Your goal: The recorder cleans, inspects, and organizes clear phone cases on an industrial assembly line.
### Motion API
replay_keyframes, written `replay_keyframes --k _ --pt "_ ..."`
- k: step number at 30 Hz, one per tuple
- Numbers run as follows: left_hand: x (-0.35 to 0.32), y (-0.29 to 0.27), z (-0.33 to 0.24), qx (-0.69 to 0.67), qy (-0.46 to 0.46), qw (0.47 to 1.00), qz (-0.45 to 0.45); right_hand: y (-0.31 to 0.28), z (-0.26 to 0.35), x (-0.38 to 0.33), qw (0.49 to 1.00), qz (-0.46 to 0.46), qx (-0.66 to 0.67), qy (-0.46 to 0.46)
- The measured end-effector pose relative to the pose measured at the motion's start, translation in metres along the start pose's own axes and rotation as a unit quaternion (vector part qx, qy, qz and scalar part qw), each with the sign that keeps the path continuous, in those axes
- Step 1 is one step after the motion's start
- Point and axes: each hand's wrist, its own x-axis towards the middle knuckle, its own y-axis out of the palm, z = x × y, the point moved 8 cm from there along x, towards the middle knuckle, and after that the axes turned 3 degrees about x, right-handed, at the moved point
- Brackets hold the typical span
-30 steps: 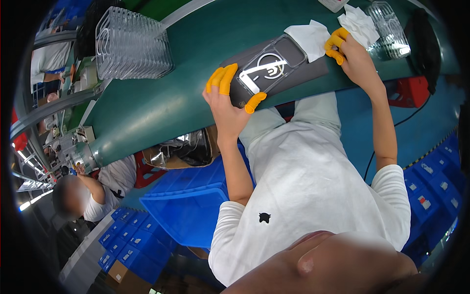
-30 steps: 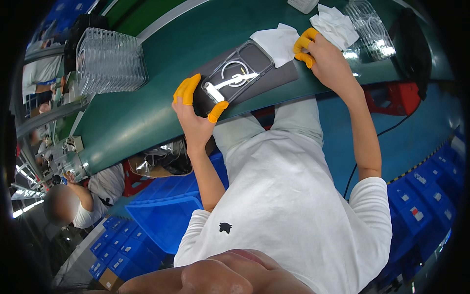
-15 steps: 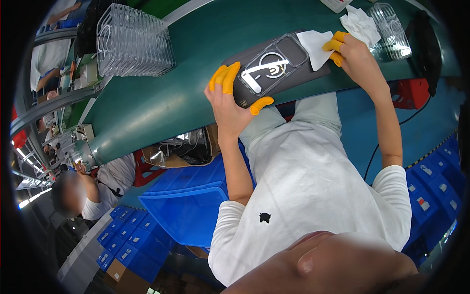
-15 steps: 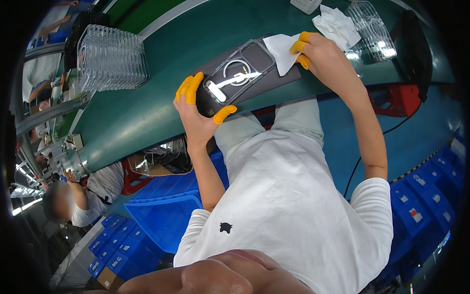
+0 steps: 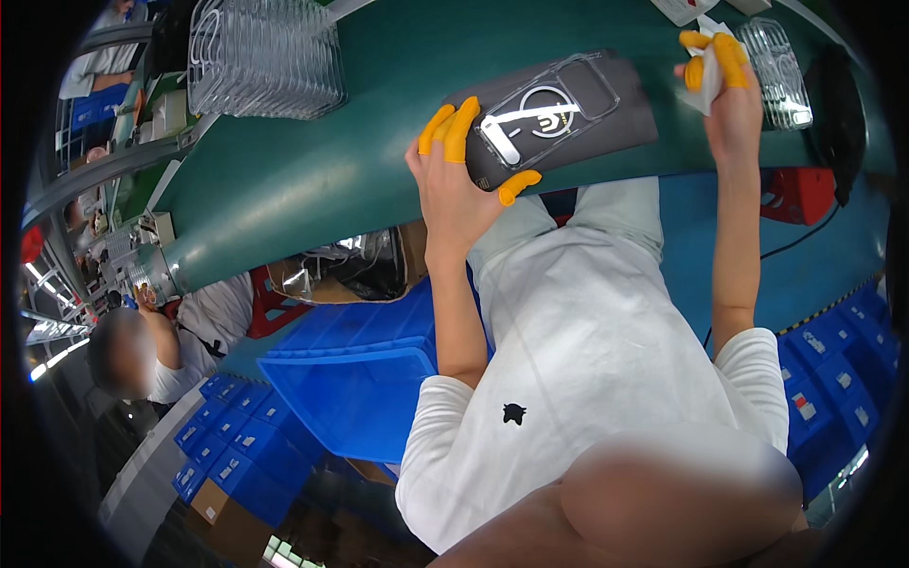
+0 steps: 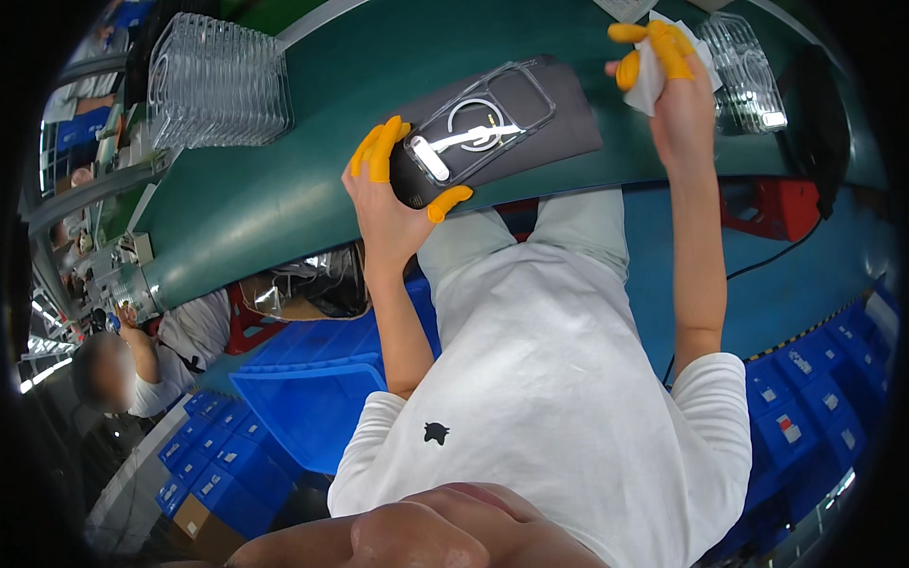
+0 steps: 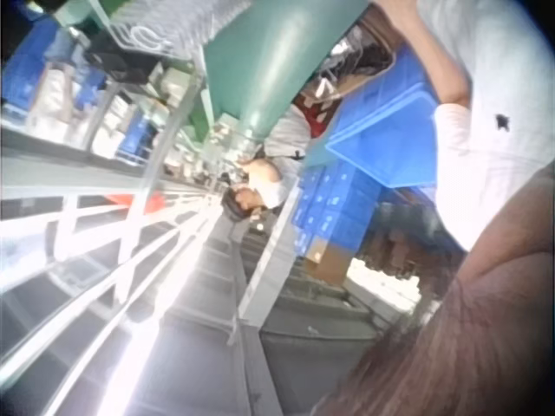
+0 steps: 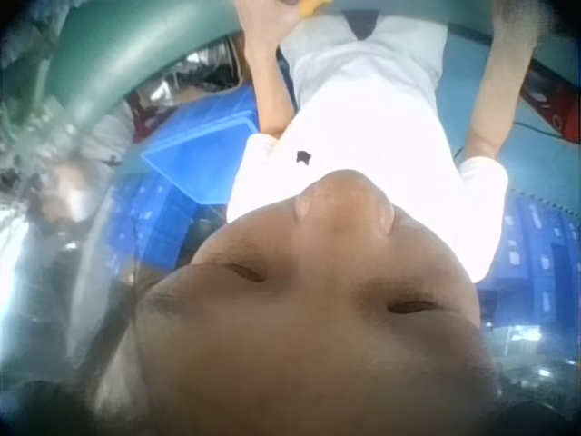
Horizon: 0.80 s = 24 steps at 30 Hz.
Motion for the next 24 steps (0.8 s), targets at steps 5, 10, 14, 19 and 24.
replay_keyframes --k 5,10,14,19,24 --pt "-0.001 -0.001 0.003 -0.010 -0.007 1.000 -0.006 0.067 -0.021 -0.054 0.941 0.196 -0.262 -0.081" --pt "0.000 -0.003 0.001 0.001 -0.001 1.000 -0.008 0.090 -0.031 -0.093 0.845 0.236 -0.423 -0.229" --pt "0.000 -0.004 0.001 0.002 -0.004 1.000 -0.007 0.089 -0.031 -0.095 0.814 0.205 -0.483 -0.250" --pt "0.001 0.000 0.003 0.004 -0.014 1.000 0.008 0.137 -0.050 -0.129 0.801 0.251 -0.486 -0.244" --pt "0.000 0.000 0.007 -0.030 -0.032 0.999 0.006 0.145 -0.061 -0.135 0.779 0.329 -0.502 -0.183"
